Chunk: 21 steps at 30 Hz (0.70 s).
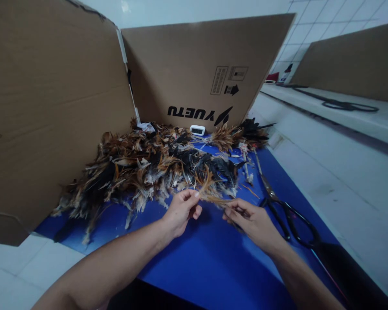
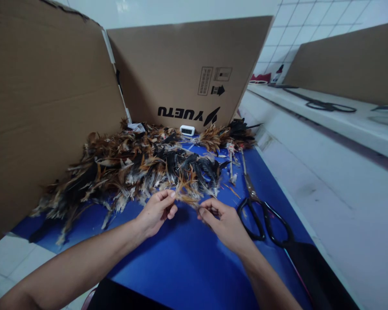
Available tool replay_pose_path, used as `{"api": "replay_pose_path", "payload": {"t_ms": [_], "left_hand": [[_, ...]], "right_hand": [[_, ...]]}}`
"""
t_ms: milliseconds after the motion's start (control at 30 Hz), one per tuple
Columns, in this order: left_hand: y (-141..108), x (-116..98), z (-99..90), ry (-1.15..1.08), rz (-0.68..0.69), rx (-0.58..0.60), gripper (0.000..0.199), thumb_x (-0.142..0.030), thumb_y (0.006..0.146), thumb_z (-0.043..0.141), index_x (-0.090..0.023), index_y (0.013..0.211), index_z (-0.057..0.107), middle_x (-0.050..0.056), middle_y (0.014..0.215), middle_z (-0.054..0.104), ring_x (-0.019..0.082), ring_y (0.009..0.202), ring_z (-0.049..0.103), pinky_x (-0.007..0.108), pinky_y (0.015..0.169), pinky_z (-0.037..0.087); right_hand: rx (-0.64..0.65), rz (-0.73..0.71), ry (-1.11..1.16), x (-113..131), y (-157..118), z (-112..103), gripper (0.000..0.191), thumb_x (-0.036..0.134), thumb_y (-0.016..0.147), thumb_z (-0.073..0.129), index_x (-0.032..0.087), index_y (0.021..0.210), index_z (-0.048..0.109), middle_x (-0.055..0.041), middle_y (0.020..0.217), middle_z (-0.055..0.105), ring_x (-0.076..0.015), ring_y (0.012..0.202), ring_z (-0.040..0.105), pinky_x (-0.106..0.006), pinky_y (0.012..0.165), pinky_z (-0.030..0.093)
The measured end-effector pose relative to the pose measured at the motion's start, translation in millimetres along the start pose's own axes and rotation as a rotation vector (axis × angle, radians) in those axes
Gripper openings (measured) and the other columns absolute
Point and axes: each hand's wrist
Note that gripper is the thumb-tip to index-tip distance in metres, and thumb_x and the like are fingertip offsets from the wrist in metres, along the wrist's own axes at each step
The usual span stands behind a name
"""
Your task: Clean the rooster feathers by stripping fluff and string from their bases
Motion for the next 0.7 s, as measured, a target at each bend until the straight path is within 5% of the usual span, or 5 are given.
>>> {"api": "replay_pose_path", "payload": {"t_ms": [400,700], "left_hand": [[-3,2,3.0,-0.07,-0.052,0.096,0.03,-0.035,0.069,0.072,-0.012,0.075,0.053,0.003,0.066,0.063,0.007,0.053,0.058,0.015,0.047,0.044],[-1,-8,0.9,-0.114,-0.016,0.076,0.024,-0.031,0.075,0.068,-0.01,0.07,0.056,0.003,0.061,0.061,0.005,0.05,0.057,0.013,0.05,0.047]], "right_hand": [[0.149,0.014,-0.055,8,-4,8,0.024,0.033,0.081,0.054,0.017,0.063,0.058,0.0004,0.058,0.06,-0.01,0.048,0.052,-0.024,0.05,0.04],[0.043,0.063,0.029,5,-2,-3,0.025,0.038,0.077,0.06,0.016,0.088,0.061,-0.0008,0.059,0.062,-0.0113,0.049,0.053,-0.025,0.05,0.042]]}}
Point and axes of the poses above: each hand's wrist, its own y-axis towards the middle knuckle, its own z-axis out of the palm, x = y × z
